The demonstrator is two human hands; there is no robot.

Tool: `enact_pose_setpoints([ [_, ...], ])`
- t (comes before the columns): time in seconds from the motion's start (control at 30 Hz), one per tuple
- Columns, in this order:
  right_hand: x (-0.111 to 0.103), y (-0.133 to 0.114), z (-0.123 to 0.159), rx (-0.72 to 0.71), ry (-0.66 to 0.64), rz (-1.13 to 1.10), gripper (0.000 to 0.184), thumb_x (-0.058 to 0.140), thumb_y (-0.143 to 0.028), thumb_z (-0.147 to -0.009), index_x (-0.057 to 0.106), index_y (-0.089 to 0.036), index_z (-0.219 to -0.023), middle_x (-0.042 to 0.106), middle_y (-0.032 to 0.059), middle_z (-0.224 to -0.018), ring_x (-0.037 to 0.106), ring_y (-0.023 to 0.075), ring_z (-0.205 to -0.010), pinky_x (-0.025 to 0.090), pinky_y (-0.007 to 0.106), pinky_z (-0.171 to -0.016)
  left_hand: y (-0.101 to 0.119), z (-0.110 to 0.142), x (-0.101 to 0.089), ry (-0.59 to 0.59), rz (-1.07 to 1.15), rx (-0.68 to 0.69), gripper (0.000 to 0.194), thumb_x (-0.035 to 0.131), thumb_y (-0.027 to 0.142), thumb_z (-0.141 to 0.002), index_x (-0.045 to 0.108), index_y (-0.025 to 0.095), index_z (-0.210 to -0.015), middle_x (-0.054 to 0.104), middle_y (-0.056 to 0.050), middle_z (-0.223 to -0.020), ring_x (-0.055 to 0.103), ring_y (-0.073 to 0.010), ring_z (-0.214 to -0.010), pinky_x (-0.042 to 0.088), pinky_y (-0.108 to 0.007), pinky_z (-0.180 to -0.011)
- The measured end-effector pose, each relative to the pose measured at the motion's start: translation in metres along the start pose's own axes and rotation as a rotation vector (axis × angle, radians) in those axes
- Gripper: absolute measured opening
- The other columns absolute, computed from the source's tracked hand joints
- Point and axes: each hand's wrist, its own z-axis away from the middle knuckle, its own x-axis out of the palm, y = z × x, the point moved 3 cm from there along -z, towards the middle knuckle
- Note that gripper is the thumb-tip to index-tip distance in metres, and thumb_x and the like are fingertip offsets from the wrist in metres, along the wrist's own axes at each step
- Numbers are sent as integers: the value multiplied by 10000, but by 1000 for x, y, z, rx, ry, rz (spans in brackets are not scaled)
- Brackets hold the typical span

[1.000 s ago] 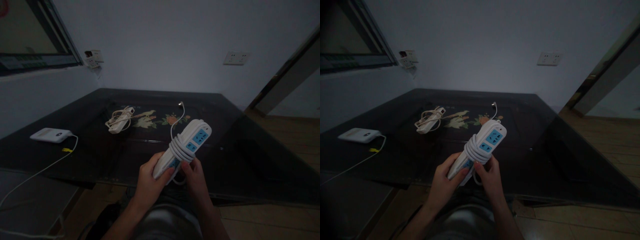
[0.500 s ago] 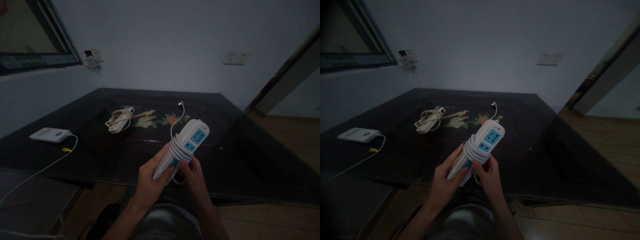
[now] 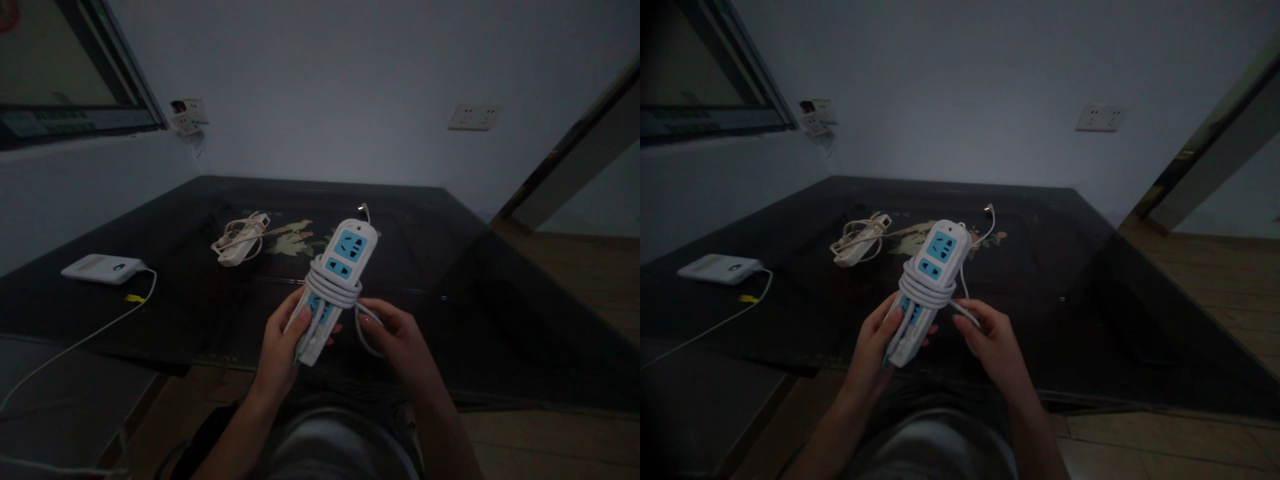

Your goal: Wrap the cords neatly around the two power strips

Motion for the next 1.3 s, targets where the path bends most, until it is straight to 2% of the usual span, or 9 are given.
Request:
enact_pose_setpoints([
  [0.13,-24,-1,-3,-41,41,220,266,644,-413,-789,754,-181,-862,748,59,-834,671,213,-750,511,295,-646,7,-3,-7,15,119,-50,503,746,506,-676,664,92,-949,746,-118,-826,725,-243,-652,576,-243,-474],
  [0.3,-46,-2,-12,-133,86,391,249,623,-394,-800,733,-187,-719,726,38,-730,656,207,-709,482,286,-651,19,12,2,-73,201,-132,459,763,514,-649,685,138,-900,739,-68,-752,706,-203,-580,548,-209,-430],
  [0.47,-62,16,-32,-150,150,285,224,621,-357,-793,722,-187,-689,702,21,-698,628,207,-712,462,297,-670,30,39,18,-219,176,-209,457,783,513,-623,707,134,-868,715,-56,-663,685,-186,-526,533,-199,-422],
  [0.6,-63,27,-36,-105,89,173,211,642,-367,-773,726,-188,-701,700,21,-711,614,205,-712,460,295,-661,32,41,18,-235,153,-219,454,793,504,-610,708,135,-861,715,-62,-663,687,-198,-531,547,-219,-437],
  [0.8,-58,1,-17,-124,-56,369,292,629,-378,-764,618,-178,-550,555,-23,-511,502,127,-504,374,227,-488,37,9,-5,-6,57,-2,499,754,503,-652,665,105,-939,734,-95,-743,710,-232,-581,558,-238,-437],
  [0.97,-50,-17,1,-298,-99,621,223,662,-391,-781,659,-202,-663,629,-13,-591,582,139,-542,430,230,-517,37,-16,-26,109,29,94,445,732,459,-686,652,107,-947,742,-78,-806,720,-220,-623,573,-240,-476],
  [1.07,-49,-23,10,-458,-34,786,156,647,-363,-815,699,-217,-801,694,8,-688,630,149,-581,471,248,-560,37,-26,-35,183,48,150,435,715,459,-705,653,108,-953,741,-70,-804,717,-203,-621,569,-230,-480],
  [1.17,-52,-33,21,-623,49,895,116,630,-312,-841,708,-227,-829,694,11,-685,635,139,-579,472,241,-551,39,-35,-47,270,30,259,429,685,472,-731,652,115,-967,738,-68,-840,720,-200,-670,573,-235,-521],
  [1.3,-55,-52,35,-821,136,970,101,635,-275,-846,725,-263,-889,679,2,-666,622,124,-561,469,228,-521,42,-45,-67,402,-140,409,422,658,477,-760,651,129,-997,728,-51,-866,710,-197,-694,577,-271,-586],
])
